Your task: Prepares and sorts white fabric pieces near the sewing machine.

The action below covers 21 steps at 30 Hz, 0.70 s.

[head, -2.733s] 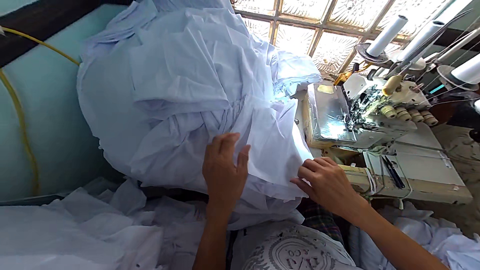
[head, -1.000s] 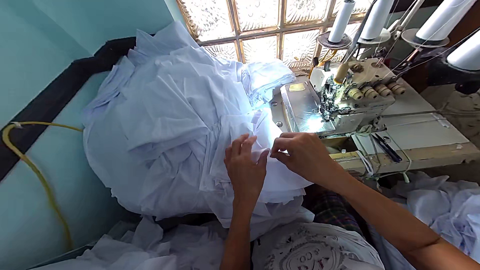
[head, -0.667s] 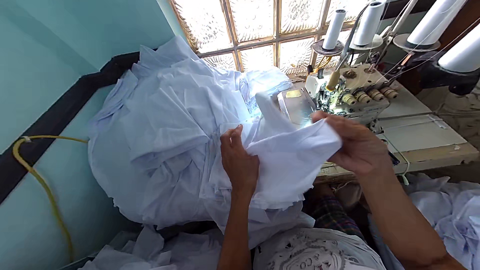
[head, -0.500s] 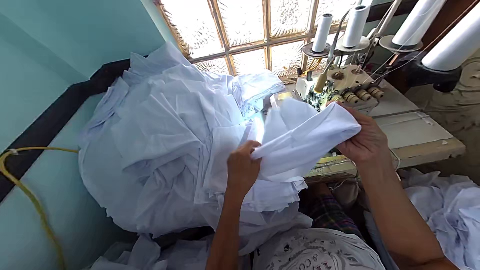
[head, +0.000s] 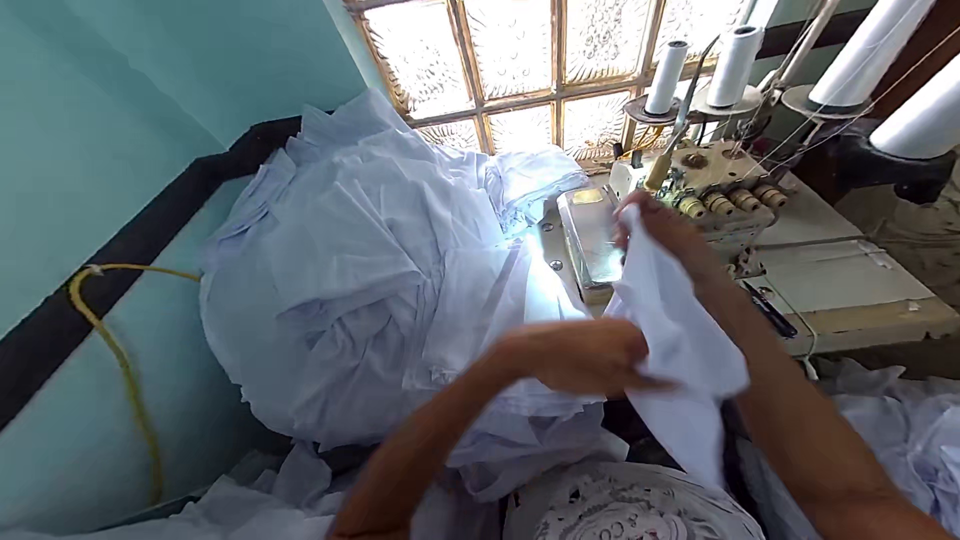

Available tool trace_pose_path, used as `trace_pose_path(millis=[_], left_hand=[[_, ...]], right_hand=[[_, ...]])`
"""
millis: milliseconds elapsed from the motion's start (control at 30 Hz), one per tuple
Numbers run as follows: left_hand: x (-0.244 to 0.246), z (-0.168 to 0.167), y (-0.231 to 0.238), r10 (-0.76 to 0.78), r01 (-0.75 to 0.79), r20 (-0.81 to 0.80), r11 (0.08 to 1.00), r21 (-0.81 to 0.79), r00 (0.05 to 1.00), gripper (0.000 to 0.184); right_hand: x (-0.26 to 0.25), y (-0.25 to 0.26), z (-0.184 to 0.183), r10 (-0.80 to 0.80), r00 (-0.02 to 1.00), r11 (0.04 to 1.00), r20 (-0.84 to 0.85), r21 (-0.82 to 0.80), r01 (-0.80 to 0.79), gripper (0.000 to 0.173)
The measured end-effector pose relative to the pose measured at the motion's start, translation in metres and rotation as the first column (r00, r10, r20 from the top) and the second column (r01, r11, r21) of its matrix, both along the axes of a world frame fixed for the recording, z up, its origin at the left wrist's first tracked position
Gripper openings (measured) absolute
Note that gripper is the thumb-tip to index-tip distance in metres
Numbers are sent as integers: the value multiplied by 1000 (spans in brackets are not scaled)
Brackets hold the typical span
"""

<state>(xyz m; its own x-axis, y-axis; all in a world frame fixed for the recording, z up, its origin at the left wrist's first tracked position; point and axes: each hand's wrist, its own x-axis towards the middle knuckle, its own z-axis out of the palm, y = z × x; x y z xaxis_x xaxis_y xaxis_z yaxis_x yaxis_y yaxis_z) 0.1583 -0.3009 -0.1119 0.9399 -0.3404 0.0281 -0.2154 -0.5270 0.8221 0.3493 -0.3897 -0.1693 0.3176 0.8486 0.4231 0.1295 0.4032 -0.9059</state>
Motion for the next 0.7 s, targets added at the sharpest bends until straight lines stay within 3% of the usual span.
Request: trace_pose_path(millis=[33,67,133,200,233,300,333,367,433,467,533,600,633,700], left_hand=[[-2,16,12,137,-145,51,963,227,989,18],[-5,29,24,219,-255,147,915,311,965,15],[-14,45,50,168,-250,325,940,231,931,12],[-20,59,73,-2,-57,256,973,223,967,16],[-23,64,85,-19,-38,165,940,338,986,19],[-31,77,102,161,-113,-7,722,682,987,16],[-35,82,105,271,-135,-54,630,765,961,13],[-42,89,108,330,-154,-70,605,781,941,15],[-65,101,126,322,-215,-19,673,708,947,22],[-78,103,146,294,-258,64,689,677,954,21],[-97,95,221,158,-345,320,626,699,934,20],[-110,97,276,186,-528,501,441,726,845,19],[-116,102,288,276,-615,550,323,719,788,22],[-123,104,301,452,-767,664,73,638,595,34]], right_hand=[[9,-6,18,-53,998,998,37,48,51,17],[15,-11,32,-80,995,991,53,114,74,18],[18,-13,55,-104,989,974,109,215,79,20],[17,-8,73,-138,966,967,220,240,84,19],[17,-5,80,-144,956,970,257,230,84,20],[21,-3,88,-72,956,975,286,223,6,21],[22,0,91,-2,953,973,305,222,-69,19],[22,2,93,64,937,968,343,206,-141,15],[19,7,104,113,871,965,479,157,-212,4],[13,11,112,62,815,975,576,139,-172,6],[-8,31,127,-134,518,990,845,140,28,19],[-38,72,131,-294,214,945,932,249,214,22],[-53,95,131,-362,121,905,925,317,285,24],[-80,141,129,-475,35,824,879,430,369,25]])
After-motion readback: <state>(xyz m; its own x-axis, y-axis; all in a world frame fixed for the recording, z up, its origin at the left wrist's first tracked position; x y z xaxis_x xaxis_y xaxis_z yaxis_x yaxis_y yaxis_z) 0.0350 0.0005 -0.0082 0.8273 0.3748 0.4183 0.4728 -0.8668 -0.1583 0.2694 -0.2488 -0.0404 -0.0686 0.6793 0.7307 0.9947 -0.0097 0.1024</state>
